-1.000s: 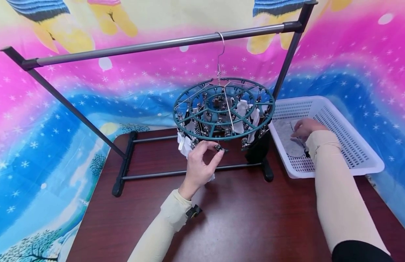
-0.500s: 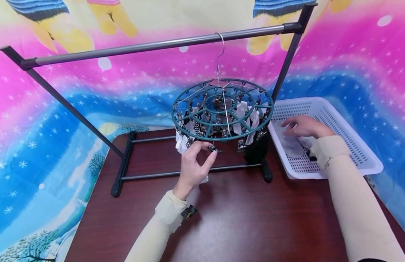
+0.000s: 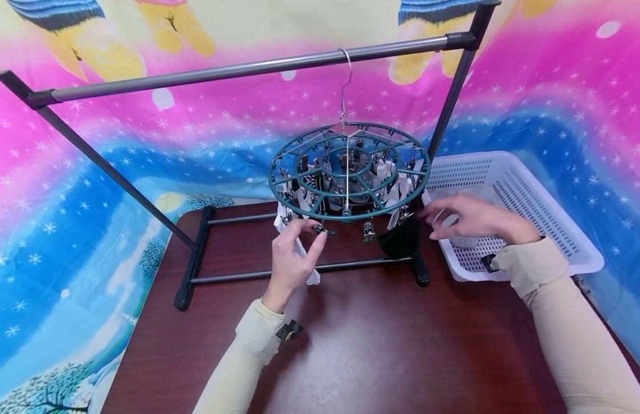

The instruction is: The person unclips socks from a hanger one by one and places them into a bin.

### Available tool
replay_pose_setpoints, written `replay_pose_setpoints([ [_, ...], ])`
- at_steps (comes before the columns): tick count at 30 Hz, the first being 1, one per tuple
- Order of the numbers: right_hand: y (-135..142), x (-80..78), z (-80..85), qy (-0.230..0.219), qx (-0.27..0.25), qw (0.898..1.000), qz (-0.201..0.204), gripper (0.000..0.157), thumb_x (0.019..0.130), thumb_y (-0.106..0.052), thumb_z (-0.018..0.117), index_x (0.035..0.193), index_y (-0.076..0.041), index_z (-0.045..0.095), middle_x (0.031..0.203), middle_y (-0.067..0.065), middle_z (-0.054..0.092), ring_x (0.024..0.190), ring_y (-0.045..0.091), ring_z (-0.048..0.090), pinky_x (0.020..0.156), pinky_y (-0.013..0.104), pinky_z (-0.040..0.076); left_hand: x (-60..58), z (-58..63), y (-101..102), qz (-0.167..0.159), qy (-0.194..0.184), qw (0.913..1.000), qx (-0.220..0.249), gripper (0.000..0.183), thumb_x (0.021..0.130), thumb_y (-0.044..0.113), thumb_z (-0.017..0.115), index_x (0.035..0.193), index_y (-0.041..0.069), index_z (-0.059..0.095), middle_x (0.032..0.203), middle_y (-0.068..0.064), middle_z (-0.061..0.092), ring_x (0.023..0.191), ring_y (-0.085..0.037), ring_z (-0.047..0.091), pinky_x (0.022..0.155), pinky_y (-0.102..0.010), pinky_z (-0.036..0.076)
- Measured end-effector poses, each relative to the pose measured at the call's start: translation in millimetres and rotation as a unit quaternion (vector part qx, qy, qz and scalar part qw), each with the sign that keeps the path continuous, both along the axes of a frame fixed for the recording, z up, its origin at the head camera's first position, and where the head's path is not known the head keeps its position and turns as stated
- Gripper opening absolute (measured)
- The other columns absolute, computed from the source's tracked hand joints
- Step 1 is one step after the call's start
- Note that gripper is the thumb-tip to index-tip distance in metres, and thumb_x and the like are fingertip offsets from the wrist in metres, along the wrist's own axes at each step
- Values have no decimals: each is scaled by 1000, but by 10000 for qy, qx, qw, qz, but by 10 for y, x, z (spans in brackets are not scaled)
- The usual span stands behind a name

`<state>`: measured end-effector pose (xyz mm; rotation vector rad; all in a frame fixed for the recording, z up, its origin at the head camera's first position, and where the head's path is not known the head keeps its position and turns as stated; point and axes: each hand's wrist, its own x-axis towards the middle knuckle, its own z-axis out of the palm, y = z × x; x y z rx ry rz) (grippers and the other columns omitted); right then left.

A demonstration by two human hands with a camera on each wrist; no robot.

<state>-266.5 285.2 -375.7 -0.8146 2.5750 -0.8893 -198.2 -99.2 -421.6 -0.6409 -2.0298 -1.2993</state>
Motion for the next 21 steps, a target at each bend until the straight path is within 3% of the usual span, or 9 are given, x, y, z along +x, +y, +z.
replay_pose_setpoints([
  [6, -168, 150, -66, -187, -316, 9993, 112, 57, 92, -15, 79, 140, 4, 57, 138, 22, 61, 122, 41, 64, 100, 53, 55, -16, 20, -101, 120, -89, 9999, 21, 18, 92, 17, 73, 106, 4, 71, 95, -10, 73, 86, -23, 68, 79, -36, 55],
  [14, -407, 246, -142, -233, -206, 9995, 94, 68, 95, -21, 77, 148, 8, 47, 149, 30, 51, 124, 43, 65, 102, 54, 53, -77, 33, -195, 328, -70, 9994, -66, 28, 95, 27, 69, 110, 3, 70, 99, -11, 72, 88, -22, 67, 67, -41, 51],
  [18, -536, 245, -248, -61, -236, 9994, 258, 52, 95, -25, 77, 139, -2, 60, 133, 16, 66, 116, 29, 69, 100, 50, 55, -81, 17, -198, 278, -162, 9995, -17, 27, 95, 26, 69, 110, 4, 70, 99, -11, 72, 89, -22, 67, 74, -35, 53],
  [21, -609, 250, -309, 56, -211, 9993, 296, 29, 96, -30, 75, 120, -15, 70, 109, -3, 71, 98, 16, 67, 90, 40, 56, -62, -6, -177, 186, -242, 9995, 34, 27, 94, 24, 69, 111, 4, 69, 101, -11, 72, 90, -25, 67, 81, -43, 57],
])
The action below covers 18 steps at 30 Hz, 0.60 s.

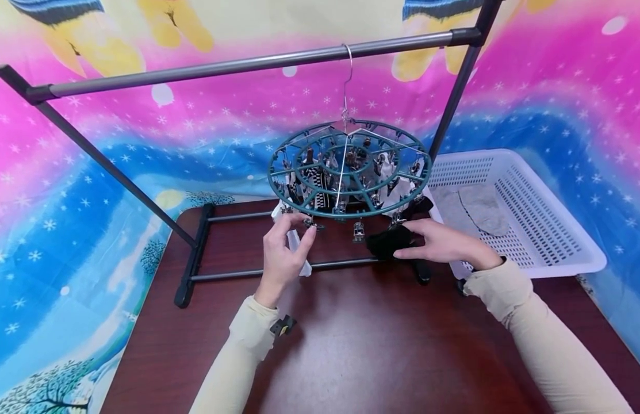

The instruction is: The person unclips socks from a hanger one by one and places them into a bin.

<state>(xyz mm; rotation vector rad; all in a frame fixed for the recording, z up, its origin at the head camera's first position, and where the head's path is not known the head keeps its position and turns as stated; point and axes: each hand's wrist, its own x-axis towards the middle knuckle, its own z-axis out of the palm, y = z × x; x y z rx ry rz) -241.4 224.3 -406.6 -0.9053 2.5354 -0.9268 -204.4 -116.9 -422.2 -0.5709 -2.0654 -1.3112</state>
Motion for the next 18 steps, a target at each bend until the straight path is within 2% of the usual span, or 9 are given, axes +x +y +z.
replay_pose_setpoints([
  [2, -25, 16, -7, 38, 81, 9999, -59, 21, 98, -32, 73, 111, -17, 70, 101, -5, 69, 90, 14, 61, 83, 38, 51, 18, -8, 22, -46, 6, 10000, 20, 27, 93, 23, 70, 113, 4, 69, 103, -11, 72, 92, -25, 68, 83, -49, 57],
  [3, -33, 23, -8, -8, 82, 9999, -91, 18, 99, -33, 72, 109, -18, 70, 99, -3, 67, 88, 16, 59, 82, 36, 49, 27, -13, 35, -64, 25, 10000, 38, 28, 93, 22, 70, 113, 4, 69, 104, -11, 72, 92, -25, 68, 83, -48, 58],
  [7, -52, 49, -9, -93, 48, 9999, -128, 17, 101, -34, 68, 105, -17, 68, 100, 0, 67, 91, 15, 60, 83, 33, 48, 58, -35, 98, -103, 299, 9993, 178, 30, 90, 18, 75, 116, 5, 68, 102, -10, 70, 91, -22, 68, 83, -35, 57],
  [9, -55, 57, -15, -232, 45, 9996, -150, 18, 101, -35, 68, 101, -17, 68, 95, -1, 66, 87, 14, 60, 81, 32, 49, 79, -43, 148, -112, 666, 9975, 197, 31, 89, 18, 75, 116, 4, 67, 99, -11, 68, 88, -23, 67, 81, -30, 56],
  [11, -60, 60, -29, -403, -13, 9991, -120, 19, 101, -35, 68, 98, -17, 70, 89, -3, 67, 83, 13, 61, 79, 30, 49, 106, -48, 211, -119, 1254, 9920, 99, 29, 90, 18, 75, 113, 2, 66, 97, -11, 67, 85, -22, 66, 78, -29, 56],
  [13, -59, 63, -44, -548, -77, 9984, -115, 18, 101, -35, 68, 99, -17, 73, 88, -5, 69, 81, 11, 63, 79, 28, 50, 138, -47, 282, -87, 2054, 9785, -139, 25, 91, 17, 74, 108, 0, 65, 94, -12, 65, 83, -23, 64, 76, -31, 56],
  [16, -63, 65, -68, -640, -240, 9977, -10, 21, 100, -33, 70, 113, -18, 76, 99, -5, 75, 87, 10, 67, 83, 27, 52, 179, -32, 396, -84, 3191, 9455, -642, 18, 91, 15, 72, 103, 1, 67, 92, -9, 64, 81, -23, 62, 74, -31, 55],
  [18, -62, 69, -78, -643, -322, 9974, 96, 27, 99, -32, 71, 122, -17, 75, 106, -4, 76, 92, 8, 69, 87, 28, 53, 207, -17, 468, -169, 3657, 9247, -1044, 17, 91, 13, 71, 104, 3, 69, 94, -7, 65, 82, -22, 62, 75, -31, 56],
])
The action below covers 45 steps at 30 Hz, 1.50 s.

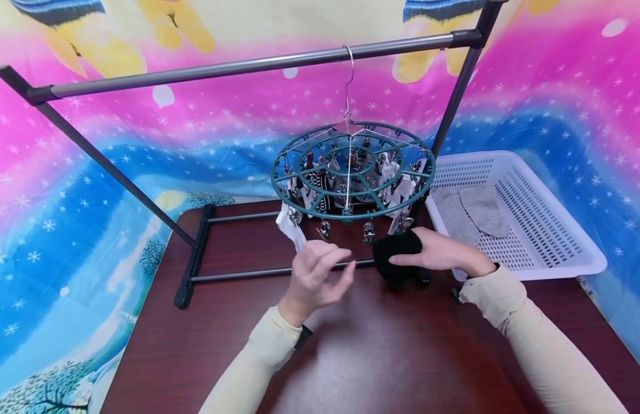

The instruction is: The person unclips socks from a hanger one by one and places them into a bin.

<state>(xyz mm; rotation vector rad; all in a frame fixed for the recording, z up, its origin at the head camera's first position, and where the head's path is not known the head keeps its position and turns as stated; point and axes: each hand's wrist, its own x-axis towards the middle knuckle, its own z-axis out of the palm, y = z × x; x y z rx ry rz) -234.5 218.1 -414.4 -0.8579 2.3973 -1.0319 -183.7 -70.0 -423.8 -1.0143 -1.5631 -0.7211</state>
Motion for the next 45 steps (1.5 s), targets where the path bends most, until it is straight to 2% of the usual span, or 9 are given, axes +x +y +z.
replay_pose_setpoints([
  [7, 18, 19, -21, 330, -134, 9992, 151, 28, 99, -24, 72, 126, -16, 73, 110, -6, 74, 93, 5, 66, 89, 27, 53, 56, 28, 280, -209, 54, 9891, -1458, 29, 87, 11, 73, 115, 4, 74, 105, -6, 75, 98, -18, 71, 96, -28, 57],
  [12, 60, 56, -61, 653, -248, 9973, 241, 26, 100, -17, 69, 125, -11, 69, 115, -2, 72, 102, 3, 64, 93, 27, 53, 54, 39, 473, -178, -1028, 9762, -1899, 41, 94, 17, 72, 132, 5, 67, 129, -10, 70, 126, -20, 64, 115, -28, 43],
  [19, 143, 135, -104, 404, -120, 9991, -53, 45, 99, -23, 72, 139, -8, 60, 130, 3, 69, 116, 11, 63, 100, 24, 49, -3, 74, 609, 60, -2570, 9559, -1419, 58, 101, 27, 67, 151, 5, 48, 149, -9, 56, 141, -19, 52, 121, -30, 37],
  [26, 161, 181, -97, 572, 197, 9979, -216, 50, 96, -27, 76, 140, -7, 60, 130, 3, 70, 115, 16, 65, 98, 29, 52, -110, 250, 790, -225, -4214, 8998, -1107, 61, 104, 37, 63, 155, 10, 44, 153, -7, 55, 141, -20, 52, 118, -35, 41],
  [29, 147, 195, -100, 559, 248, 9980, -170, 53, 96, -30, 76, 139, -5, 60, 131, 5, 69, 114, 14, 64, 98, 28, 52, -134, 293, 851, -257, -4592, 8813, -1087, 56, 105, 39, 59, 154, 13, 48, 151, -4, 58, 139, -17, 56, 115, -34, 45],
  [35, 179, 210, -127, 269, 220, 9993, -113, 50, 98, -33, 73, 139, -7, 59, 128, 4, 70, 110, 9, 65, 95, 27, 53, -171, 290, 849, -242, -4406, 8954, -600, 37, 105, 30, 62, 135, 11, 68, 125, -3, 75, 87, -12, 67, 77, -19, 50],
  [38, 220, 206, -142, 65, 225, 9996, -136, 42, 100, -33, 70, 134, -10, 62, 121, 0, 71, 104, 6, 65, 91, 25, 53, -199, 282, 793, -257, -4298, 9014, -452, 33, 104, 28, 64, 130, 10, 70, 119, -3, 76, 88, -13, 68, 81, -20, 51],
  [42, 275, 213, -142, -55, 213, 9995, -239, 22, 100, -31, 70, 111, -13, 71, 95, -4, 72, 84, 6, 66, 78, 26, 54, -208, 291, 697, -308, -4291, 9015, -458, 31, 103, 26, 65, 130, 9, 69, 123, -4, 75, 116, -17, 69, 97, -27, 54],
  [45, 318, 239, -131, -17, 265, 9990, -355, 18, 100, -32, 70, 105, -14, 72, 90, -6, 71, 81, 5, 67, 77, 26, 54, -202, 292, 630, -298, -4358, 8982, -503, 31, 104, 25, 65, 130, 10, 67, 122, -5, 75, 108, -18, 71, 92, -29, 55],
])
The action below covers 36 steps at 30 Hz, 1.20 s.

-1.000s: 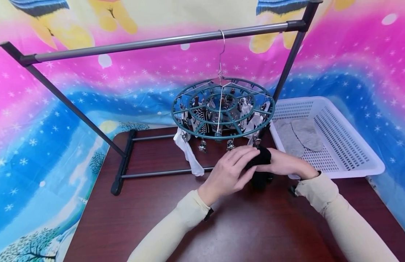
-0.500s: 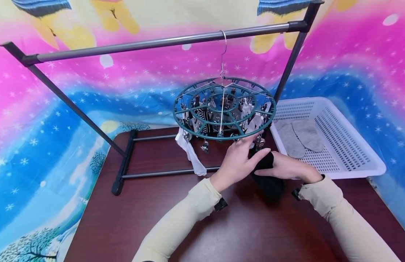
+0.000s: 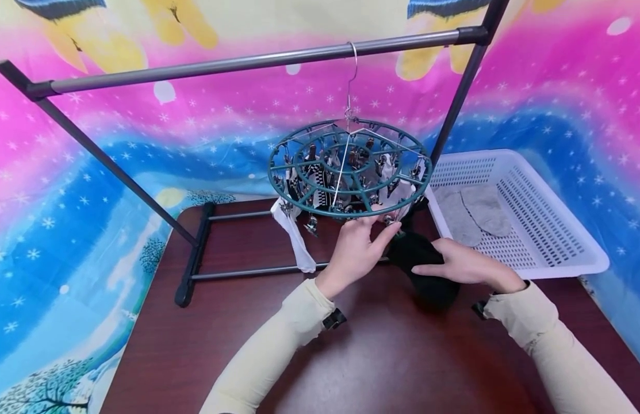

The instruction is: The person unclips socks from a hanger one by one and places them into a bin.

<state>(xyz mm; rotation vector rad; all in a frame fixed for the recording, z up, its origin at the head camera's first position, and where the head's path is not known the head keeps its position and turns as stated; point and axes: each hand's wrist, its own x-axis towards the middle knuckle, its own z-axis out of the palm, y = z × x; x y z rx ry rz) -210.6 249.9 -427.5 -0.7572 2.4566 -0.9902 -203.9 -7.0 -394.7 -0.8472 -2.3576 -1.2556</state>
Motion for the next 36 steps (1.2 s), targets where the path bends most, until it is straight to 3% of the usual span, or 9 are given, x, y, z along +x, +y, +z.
replay_pose_setpoints([
  [7, 71, 32, 34, -17, -109, 9999, -52, 16, 100, -30, 70, 104, -15, 73, 93, -5, 73, 81, 6, 68, 77, 25, 55, -1, -15, -96, 191, -33, 9995, -233, 31, 103, 27, 64, 129, 10, 67, 117, -6, 76, 105, -22, 71, 89, -35, 56],
  [15, 133, 31, 53, 46, -166, 9998, 25, 12, 101, -29, 69, 95, -19, 73, 85, -7, 72, 75, 6, 66, 73, 25, 54, -11, -6, -148, 222, -232, 9989, -329, 27, 104, 30, 63, 120, 11, 72, 112, -6, 77, 101, -21, 72, 88, -35, 56],
  [21, 158, 41, 62, 232, -68, 9997, 40, 11, 100, -29, 70, 93, -21, 73, 83, -9, 71, 73, 5, 64, 72, 25, 52, -24, -1, -170, 113, -242, 9989, -389, 27, 103, 31, 66, 120, 11, 74, 107, -2, 79, 107, -18, 72, 92, -34, 55],
  [26, 159, 47, 70, 106, -70, 9999, 56, 11, 101, -30, 69, 96, -21, 73, 85, -8, 71, 75, 6, 65, 73, 25, 52, -17, 6, -181, -2, -397, 9987, -329, 29, 102, 30, 67, 123, 11, 74, 108, -2, 79, 111, -18, 71, 93, -35, 54],
  [30, 154, 43, 73, 75, -75, 9999, 74, 11, 101, -30, 69, 97, -21, 73, 85, -8, 70, 76, 6, 64, 73, 25, 51, -9, 8, -192, -73, -600, 9981, -133, 30, 102, 31, 67, 124, 12, 75, 112, -3, 79, 86, -16, 68, 76, -29, 51],
  [33, 152, 36, 74, 87, -75, 9999, 121, 11, 101, -30, 69, 96, -21, 73, 84, -7, 70, 75, 6, 64, 72, 25, 51, -7, 9, -201, -84, -646, 9979, -58, 30, 102, 31, 67, 124, 14, 75, 113, -3, 78, 64, -13, 52, 62, -27, 41],
  [36, 154, 27, 75, 64, -78, 9998, 141, 12, 101, -30, 69, 96, -20, 72, 84, -7, 70, 74, 6, 64, 72, 25, 51, -10, 5, -203, -78, -597, 9982, -69, 29, 101, 32, 68, 124, 16, 75, 111, -2, 79, 53, -10, 41, 58, -24, 36],
])
